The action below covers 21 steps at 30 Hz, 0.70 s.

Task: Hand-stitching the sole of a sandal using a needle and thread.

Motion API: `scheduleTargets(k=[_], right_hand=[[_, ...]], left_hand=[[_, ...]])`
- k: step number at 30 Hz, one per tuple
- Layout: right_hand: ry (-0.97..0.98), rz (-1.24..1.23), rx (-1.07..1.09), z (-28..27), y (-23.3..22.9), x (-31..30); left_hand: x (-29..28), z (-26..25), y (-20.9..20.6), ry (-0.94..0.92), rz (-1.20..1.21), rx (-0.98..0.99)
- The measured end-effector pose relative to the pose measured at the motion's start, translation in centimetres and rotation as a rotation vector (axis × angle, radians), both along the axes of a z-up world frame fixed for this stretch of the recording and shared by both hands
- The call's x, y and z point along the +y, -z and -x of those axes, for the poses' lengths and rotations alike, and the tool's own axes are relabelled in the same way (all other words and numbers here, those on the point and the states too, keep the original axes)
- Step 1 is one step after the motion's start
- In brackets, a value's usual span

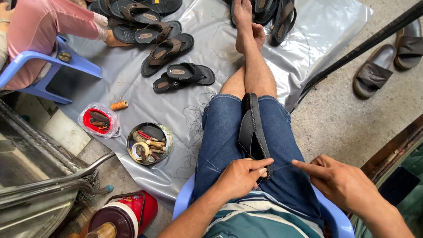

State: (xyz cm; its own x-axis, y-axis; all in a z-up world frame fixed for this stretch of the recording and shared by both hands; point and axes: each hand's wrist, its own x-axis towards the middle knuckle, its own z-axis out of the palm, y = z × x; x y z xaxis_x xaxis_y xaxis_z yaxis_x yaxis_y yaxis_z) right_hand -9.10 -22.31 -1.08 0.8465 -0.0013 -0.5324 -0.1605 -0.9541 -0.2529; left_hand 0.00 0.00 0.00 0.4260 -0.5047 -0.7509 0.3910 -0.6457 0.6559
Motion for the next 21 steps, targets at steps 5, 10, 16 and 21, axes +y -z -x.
scheduleTargets(k=[5,10,16,21], right_hand=[[0.125,-0.193,0.112,-0.3,-0.7,1.7],[0.487,-0.326,0.295,-1.6,-1.5,4.5],[0.768,-0.726,0.090,0.2,4.3,5.7],[0.612,-0.823,-0.339,0.2,5.5,6.6]], left_hand=[[0.7,0.2,0.0,0.016,0.051,-0.088],[1.4,0.7,0.7,0.019,0.113,-0.150],[2.3,2.7,1.9,0.027,0.212,-0.535],[2.4,2.5,0.1,0.137,0.102,-0.540]])
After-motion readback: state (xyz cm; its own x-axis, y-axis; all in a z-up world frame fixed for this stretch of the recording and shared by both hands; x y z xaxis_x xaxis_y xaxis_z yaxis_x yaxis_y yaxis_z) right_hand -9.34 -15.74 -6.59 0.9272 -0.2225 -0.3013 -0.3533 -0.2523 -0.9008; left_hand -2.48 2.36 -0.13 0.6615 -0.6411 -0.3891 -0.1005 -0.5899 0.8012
